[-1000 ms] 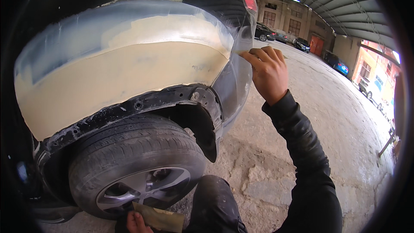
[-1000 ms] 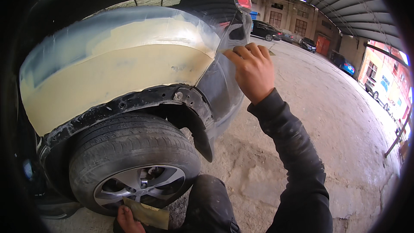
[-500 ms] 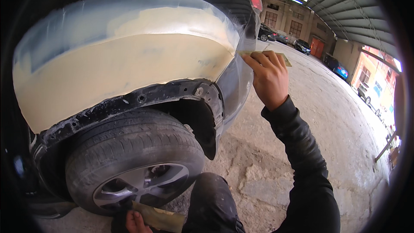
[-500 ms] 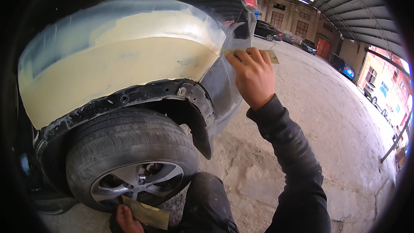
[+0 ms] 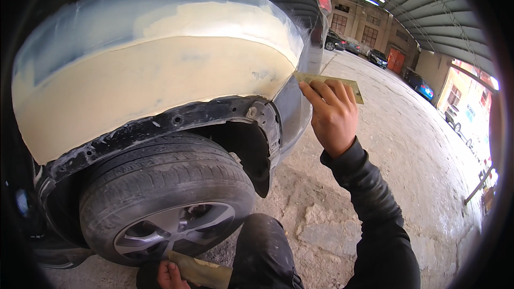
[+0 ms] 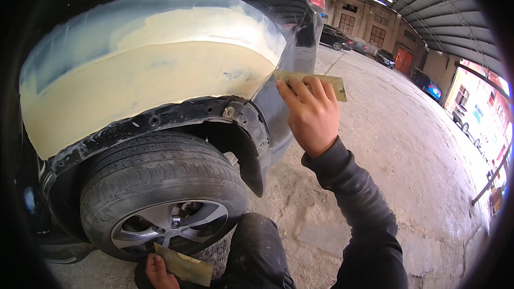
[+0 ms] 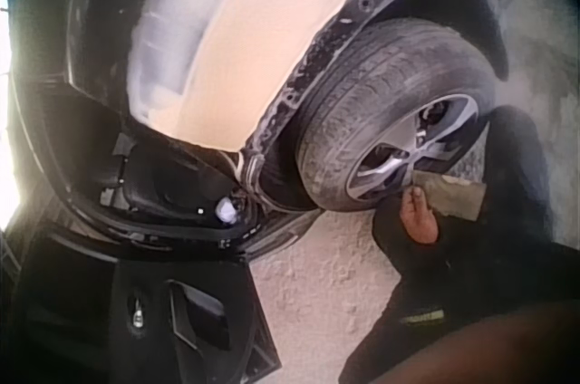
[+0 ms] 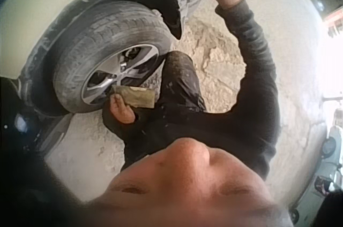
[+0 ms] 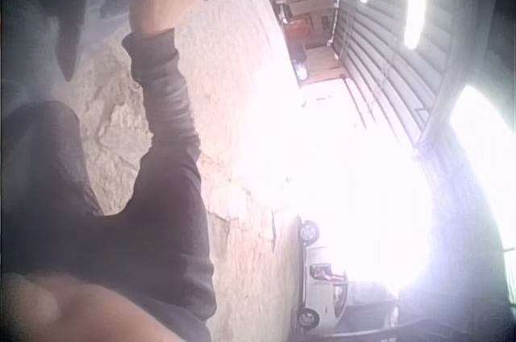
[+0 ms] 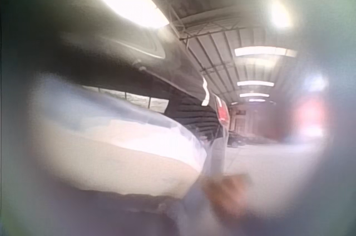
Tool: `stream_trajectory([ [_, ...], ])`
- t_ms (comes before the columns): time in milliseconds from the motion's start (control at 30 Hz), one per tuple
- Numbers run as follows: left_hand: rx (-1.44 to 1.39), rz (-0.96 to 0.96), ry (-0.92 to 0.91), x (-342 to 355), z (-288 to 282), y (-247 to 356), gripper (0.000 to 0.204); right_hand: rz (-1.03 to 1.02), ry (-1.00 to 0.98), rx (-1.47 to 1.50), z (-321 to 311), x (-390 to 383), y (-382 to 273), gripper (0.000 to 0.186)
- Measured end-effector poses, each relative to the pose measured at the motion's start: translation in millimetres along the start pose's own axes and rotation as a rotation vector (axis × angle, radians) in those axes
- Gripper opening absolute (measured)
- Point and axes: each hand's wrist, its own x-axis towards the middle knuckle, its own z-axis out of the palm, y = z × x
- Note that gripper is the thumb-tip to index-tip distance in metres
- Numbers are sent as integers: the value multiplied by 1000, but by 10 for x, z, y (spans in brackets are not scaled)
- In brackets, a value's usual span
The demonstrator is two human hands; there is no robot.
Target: The person applies beige body filler to the rear quarter panel of a black car using a metal spreader. They repeatedly spread and smooth the filler over the damaged area, working around the wheel arch and lower panel edge.
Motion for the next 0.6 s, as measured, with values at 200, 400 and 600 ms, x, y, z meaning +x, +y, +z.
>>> stream_trajectory([
  [200, 5, -76, -42, -50, -2, 12, 48, 25, 14, 24, 20, -85, -123, 40],
  [400, 17, -126, -50, -63, -14, 52, 53, -7, 40, 57, 37, -173, -210, 41],
  [600, 18, -119, -53, -98, -21, 6, 53, 8, 7, 144, -50, -236, -390, 40],
])
